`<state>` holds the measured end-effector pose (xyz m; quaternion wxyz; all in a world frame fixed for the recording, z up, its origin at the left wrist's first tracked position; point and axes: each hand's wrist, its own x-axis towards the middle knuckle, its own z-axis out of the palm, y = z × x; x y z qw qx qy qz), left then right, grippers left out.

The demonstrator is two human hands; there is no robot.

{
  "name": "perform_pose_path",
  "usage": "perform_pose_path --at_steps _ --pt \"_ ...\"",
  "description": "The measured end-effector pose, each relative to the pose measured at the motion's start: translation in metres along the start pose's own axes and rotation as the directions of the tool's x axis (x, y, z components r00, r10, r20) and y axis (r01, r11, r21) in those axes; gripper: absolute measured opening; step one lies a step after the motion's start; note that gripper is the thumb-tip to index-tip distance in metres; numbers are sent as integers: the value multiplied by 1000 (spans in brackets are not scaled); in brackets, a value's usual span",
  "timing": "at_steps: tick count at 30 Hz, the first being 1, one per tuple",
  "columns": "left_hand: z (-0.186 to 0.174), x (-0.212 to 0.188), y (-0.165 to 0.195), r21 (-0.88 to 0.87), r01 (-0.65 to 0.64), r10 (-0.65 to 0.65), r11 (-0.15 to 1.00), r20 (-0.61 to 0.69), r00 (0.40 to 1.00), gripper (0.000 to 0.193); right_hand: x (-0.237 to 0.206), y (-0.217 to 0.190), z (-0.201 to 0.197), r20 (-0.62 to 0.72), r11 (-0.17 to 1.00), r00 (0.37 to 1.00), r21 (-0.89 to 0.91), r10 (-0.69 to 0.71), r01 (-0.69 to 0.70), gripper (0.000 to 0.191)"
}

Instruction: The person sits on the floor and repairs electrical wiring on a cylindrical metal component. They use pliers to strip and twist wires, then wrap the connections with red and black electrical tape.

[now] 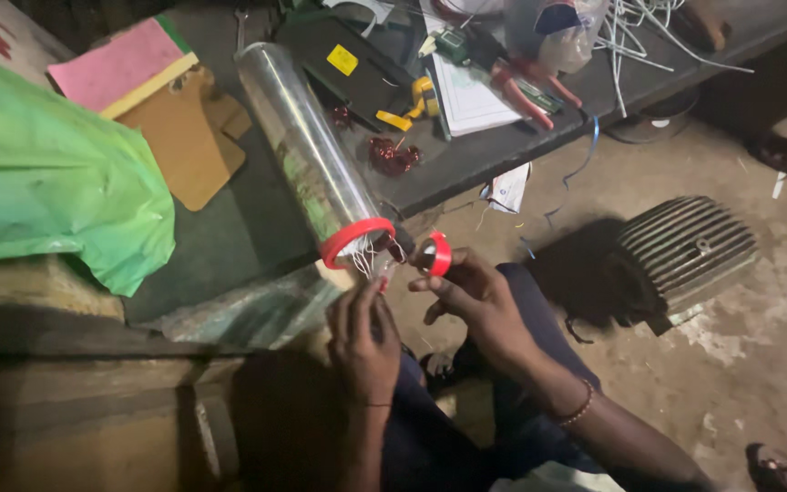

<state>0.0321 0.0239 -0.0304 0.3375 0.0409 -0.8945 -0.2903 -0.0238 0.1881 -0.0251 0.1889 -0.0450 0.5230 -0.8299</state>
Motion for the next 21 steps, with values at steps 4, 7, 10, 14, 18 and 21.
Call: perform_pose_path --at_steps 4,7,10,14,18,21 --pt "16 -15 -16 91 -80 73 993 81 994 28 13 -4 19 61 994 997 104 37 -44 23" --pt "22 -18 -31 142 -188 185 972 35 982 25 18 -4 24 126 957 983 242 134 -161 26" --pt "19 -16 -34 156 -168 179 973 -59 982 23 21 -3 22 106 931 974 289 201 -223 27" --pt "9 3 -30 -197 -80 73 977 -40 997 27 19 2 20 162 909 969 346 187 -233 25" --pt "1 34 -32 -219 -71 97 973 114 989 20 18 6 20 128 938 976 280 176 -206 26" --pt "-3 40 -31 -200 -117 147 973 141 979 25 23 8 19 58 981 995 168 85 -94 20"
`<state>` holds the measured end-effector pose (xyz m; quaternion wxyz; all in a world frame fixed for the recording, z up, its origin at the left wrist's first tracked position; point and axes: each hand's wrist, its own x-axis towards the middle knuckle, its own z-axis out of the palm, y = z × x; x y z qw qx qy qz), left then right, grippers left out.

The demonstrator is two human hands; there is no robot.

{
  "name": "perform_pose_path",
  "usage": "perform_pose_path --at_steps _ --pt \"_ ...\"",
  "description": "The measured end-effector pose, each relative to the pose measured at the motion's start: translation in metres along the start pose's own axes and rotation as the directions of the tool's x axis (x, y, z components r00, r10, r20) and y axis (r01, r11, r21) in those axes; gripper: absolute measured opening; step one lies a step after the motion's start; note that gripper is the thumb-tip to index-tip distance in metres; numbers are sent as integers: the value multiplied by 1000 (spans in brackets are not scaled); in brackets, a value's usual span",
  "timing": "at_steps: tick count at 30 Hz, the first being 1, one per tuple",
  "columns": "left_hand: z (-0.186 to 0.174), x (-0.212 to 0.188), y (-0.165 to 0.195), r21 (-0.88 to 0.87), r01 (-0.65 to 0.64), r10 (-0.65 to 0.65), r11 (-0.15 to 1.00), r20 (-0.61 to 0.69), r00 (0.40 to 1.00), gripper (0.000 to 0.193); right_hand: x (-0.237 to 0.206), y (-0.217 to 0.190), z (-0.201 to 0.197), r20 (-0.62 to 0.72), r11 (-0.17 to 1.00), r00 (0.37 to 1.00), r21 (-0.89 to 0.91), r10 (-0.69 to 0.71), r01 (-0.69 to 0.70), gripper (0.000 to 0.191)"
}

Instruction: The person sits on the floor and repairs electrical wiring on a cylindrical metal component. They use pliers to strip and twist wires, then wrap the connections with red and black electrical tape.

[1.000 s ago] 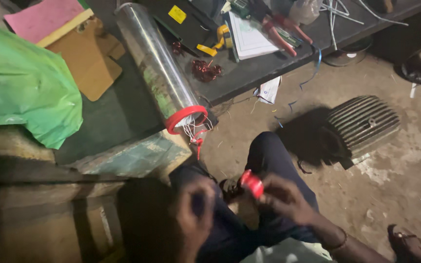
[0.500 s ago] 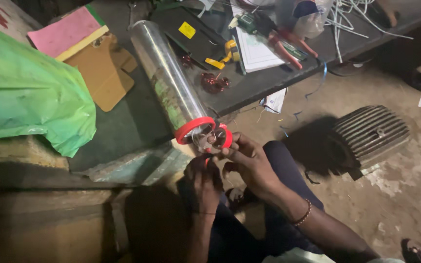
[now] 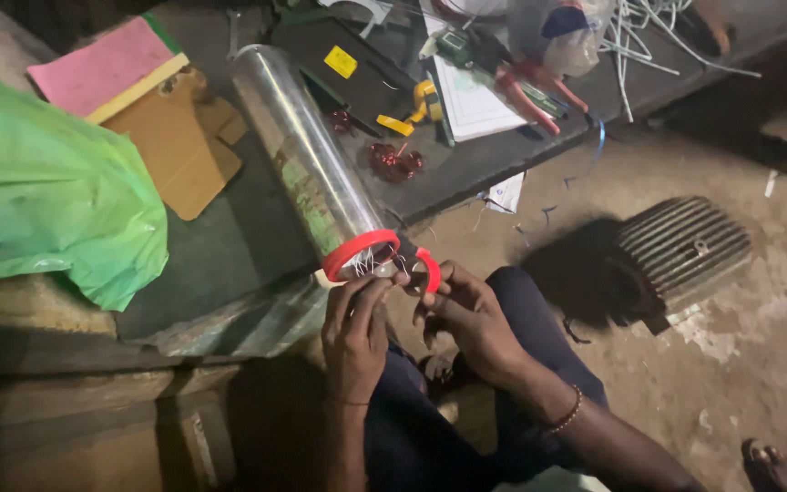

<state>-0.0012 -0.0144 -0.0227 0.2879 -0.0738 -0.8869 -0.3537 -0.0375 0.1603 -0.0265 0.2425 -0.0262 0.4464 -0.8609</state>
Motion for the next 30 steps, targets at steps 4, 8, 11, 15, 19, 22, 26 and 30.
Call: perform_pose_path --at_steps 4,8,11,15,19,22,26,30 --pt "1 -5 -3 -50 15 -13 999 35 999 24 9 2 2 -101 999 994 -26 42 -44 18" --pt "2 -14 -9 37 -63 60 997 68 996 28 20 7 6 -195 995 978 -50 70 -82 18" --pt "3 -18 -12 60 -53 48 997 91 995 28 26 11 8 -267 996 960 -4 89 -94 16" --pt "4 -14 -11 81 -30 30 996 7 1000 26 31 15 9 -257 993 966 121 32 0 16" --pt "-1 -8 -6 -48 57 -60 997 -57 997 19 21 16 1 -232 1000 972 13 -21 24 14" --pt "-8 -2 -5 -117 84 -91 990 -57 994 14 6 17 -8 -53 957 976 -215 -210 194 20" --pt "-14 5 -5 -197 46 -52 979 -25 998 12 -2 16 -16 147 789 964 -554 -221 265 17" --pt "-17 7 0 -263 104 -107 959 3 994 14 3 15 -14 223 559 925 -745 -306 365 11"
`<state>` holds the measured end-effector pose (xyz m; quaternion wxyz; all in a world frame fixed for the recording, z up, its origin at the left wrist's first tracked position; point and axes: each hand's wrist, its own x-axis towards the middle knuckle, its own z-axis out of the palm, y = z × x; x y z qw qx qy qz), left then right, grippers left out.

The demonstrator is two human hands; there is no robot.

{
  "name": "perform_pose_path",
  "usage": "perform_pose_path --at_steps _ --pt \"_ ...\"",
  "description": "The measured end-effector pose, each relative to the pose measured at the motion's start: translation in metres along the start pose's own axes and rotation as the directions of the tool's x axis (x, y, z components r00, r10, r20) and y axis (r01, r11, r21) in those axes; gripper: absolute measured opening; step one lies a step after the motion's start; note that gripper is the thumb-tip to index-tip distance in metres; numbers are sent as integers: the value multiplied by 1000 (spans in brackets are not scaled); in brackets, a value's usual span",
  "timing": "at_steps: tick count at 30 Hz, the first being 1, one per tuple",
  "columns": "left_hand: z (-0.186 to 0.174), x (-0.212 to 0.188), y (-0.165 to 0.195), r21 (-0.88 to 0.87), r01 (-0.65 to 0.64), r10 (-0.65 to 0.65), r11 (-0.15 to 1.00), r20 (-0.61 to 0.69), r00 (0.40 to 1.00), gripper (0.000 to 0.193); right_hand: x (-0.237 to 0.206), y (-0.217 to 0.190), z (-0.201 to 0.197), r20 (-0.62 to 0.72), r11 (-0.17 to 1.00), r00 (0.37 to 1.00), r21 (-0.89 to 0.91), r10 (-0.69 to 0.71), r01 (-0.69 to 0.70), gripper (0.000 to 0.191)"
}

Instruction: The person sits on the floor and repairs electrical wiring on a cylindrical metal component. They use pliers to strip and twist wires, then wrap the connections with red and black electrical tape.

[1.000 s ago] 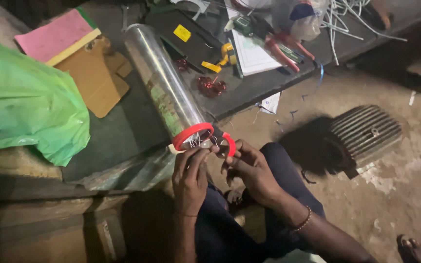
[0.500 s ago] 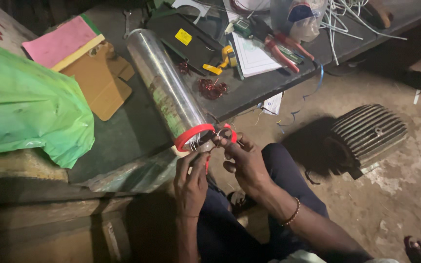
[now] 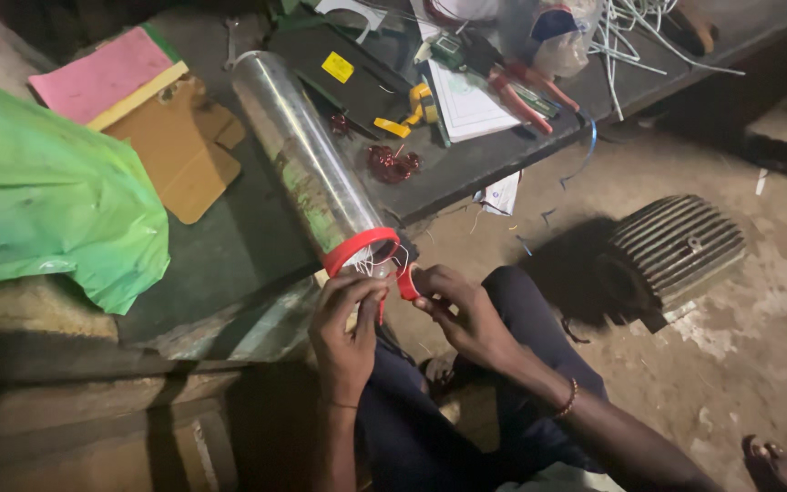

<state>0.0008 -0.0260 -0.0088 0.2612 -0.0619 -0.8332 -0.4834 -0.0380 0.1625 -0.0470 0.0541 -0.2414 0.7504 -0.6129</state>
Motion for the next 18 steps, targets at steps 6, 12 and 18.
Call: perform_pose_path --at_steps 6,12,18 --pt "11 -4 7 61 -55 56 997 -7 998 17 1 -3 10 -61 971 981 -168 -183 171 19" --pt "11 -13 0 -43 72 -72 996 10 997 20 -1 -5 9 -71 983 987 -127 -145 136 26" --pt "7 -10 -11 -267 158 -151 951 46 987 23 7 -16 -5 72 979 987 -137 -144 153 27"
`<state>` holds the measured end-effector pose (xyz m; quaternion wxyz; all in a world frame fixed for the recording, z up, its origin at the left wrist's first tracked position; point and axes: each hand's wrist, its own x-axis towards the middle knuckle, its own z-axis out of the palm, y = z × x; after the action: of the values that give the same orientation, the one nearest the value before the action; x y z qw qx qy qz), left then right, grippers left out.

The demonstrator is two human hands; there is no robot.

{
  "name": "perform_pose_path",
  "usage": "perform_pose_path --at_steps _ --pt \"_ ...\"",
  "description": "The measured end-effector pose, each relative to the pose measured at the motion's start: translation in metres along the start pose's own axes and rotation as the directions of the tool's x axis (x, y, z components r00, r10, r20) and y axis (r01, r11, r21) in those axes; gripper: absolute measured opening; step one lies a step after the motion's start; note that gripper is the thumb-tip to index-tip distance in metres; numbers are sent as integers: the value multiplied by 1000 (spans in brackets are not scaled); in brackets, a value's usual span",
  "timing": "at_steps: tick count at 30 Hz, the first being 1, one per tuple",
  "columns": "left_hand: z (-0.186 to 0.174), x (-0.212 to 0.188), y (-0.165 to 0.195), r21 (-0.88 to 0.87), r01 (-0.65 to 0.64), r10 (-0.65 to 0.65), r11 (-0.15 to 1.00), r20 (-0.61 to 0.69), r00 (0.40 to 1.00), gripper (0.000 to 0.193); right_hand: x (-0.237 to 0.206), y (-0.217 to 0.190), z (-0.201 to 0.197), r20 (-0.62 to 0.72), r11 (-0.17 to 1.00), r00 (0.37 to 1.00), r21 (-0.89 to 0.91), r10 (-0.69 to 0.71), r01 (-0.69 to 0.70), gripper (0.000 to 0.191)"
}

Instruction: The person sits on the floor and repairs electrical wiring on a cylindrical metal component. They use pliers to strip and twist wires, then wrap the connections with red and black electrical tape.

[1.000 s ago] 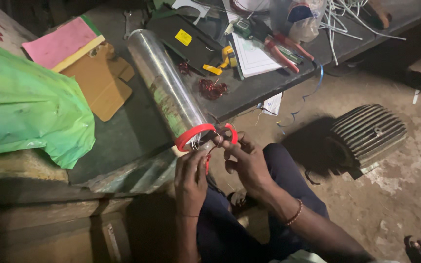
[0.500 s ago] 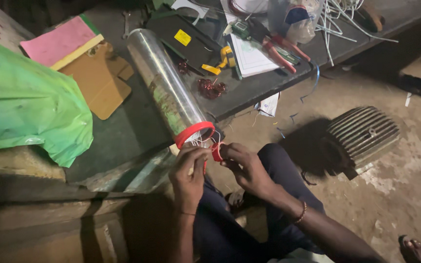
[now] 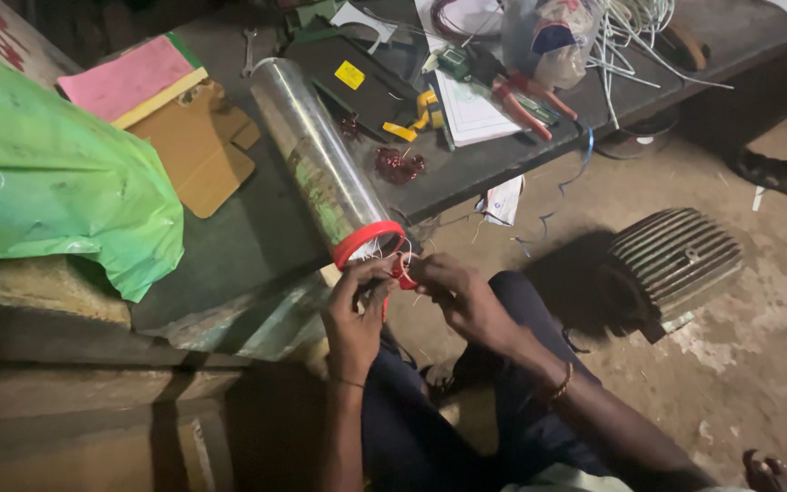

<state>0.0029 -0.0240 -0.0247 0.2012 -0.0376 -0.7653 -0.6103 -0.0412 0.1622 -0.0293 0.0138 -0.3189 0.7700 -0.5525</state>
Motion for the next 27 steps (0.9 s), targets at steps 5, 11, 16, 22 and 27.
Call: perform_pose_path --at_steps 5,11,16,22,27 --pt "-4 -4 2 -2 -43 43 999 -15 999 23 15 1 -19 171 983 974 -80 -149 164 46" --pt "-3 -7 7 14 -133 134 991 -84 987 16 20 0 -25 294 978 946 -106 -140 178 52" --pt "-9 -12 6 -7 -117 117 993 -64 991 10 11 1 -16 283 978 951 -131 -121 163 52" --pt "-10 -16 1 206 -98 110 974 -47 993 17 -27 -6 10 231 970 960 145 160 -197 20" --pt "-20 -17 -7 218 -261 239 940 124 963 49 -30 -16 19 133 826 967 503 217 -254 35"
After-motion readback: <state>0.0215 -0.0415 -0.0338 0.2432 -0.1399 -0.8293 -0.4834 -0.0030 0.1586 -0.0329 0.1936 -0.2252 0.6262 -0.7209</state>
